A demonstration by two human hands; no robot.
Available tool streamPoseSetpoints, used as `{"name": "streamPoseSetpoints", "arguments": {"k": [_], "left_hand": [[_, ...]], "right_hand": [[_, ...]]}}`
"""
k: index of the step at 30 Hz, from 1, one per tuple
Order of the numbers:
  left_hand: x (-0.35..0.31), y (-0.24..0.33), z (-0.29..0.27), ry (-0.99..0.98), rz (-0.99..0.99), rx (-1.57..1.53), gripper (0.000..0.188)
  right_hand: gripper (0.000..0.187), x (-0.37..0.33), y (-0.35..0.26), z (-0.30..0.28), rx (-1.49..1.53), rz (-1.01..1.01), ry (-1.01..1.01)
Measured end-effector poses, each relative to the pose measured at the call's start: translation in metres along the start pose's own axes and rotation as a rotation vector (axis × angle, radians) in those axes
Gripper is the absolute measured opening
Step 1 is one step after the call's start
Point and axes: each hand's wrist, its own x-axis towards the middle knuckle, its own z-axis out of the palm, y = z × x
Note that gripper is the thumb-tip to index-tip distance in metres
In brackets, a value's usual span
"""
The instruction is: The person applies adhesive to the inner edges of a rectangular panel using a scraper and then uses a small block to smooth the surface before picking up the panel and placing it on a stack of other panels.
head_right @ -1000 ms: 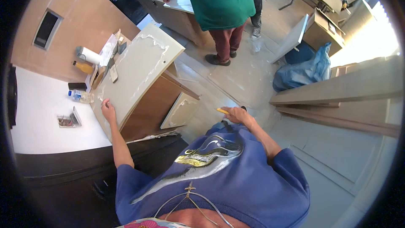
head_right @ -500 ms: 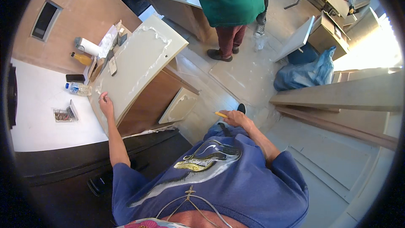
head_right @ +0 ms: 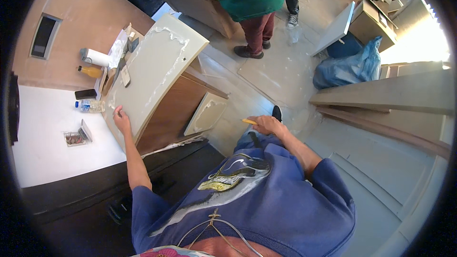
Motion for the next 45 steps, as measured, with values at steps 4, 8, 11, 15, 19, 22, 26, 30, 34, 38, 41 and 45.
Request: {"name": "streamPoseSetpoints", "arguments": {"k": [4,8,11,15,19,22,26,30,34,38,41,45], "left_hand": [[0.001,-0.001,0.0,-0.005,-0.017,-0.022,0.029],[0.002,-0.003,0.004,0.002,0.023,-0.029,0.028],[0.0,-0.005,0.004,0.009,0.021,0.006,0.028],[-0.002,-0.01,0.006,0.016,0.005,-0.014,0.027],[0.005,-0.015,0.006,0.04,0.073,0.057,0.026],[0.001,-0.017,0.003,0.031,0.024,0.07,0.026],[-0.002,-0.006,0.003,0.025,-0.015,0.056,0.024],[-0.001,0.0,0.001,0.054,-0.013,0.061,0.024],[0.001,-0.004,0.0,0.068,-0.01,0.021,0.023],[0.002,0.002,-0.001,0.048,-0.039,-0.002,0.022],[0.002,0.009,-0.003,0.059,-0.029,0.008,0.022],[0.004,0.012,-0.001,0.063,-0.033,0.016,0.022]], "right_hand": [[0.051,0.003,-0.002,-0.002,0.022,0.037,-0.021],[0.051,0.01,0.008,0.005,0.062,-0.018,-0.006],[0.05,0.011,0.002,0.001,0.05,0.002,-0.018],[0.049,0.007,-0.02,-0.018,-0.009,0.072,-0.053],[0.049,0.018,-0.007,-0.009,0.009,-0.045,0.024],[0.051,0.021,-0.033,-0.031,0.078,-0.083,0.028],[0.054,0.03,-0.065,-0.046,0.156,-0.044,0.04],[0.055,0.046,-0.081,-0.049,0.254,-0.152,0.213],[0.047,0.081,-0.105,-0.061,0.455,-0.113,0.205],[0.036,0.14,-0.136,-0.103,0.417,-0.309,0.459],[0.035,0.169,-0.177,-0.142,0.302,-0.344,0.502],[0.037,0.21,-0.173,-0.15,-0.001,-0.419,0.512]]}}
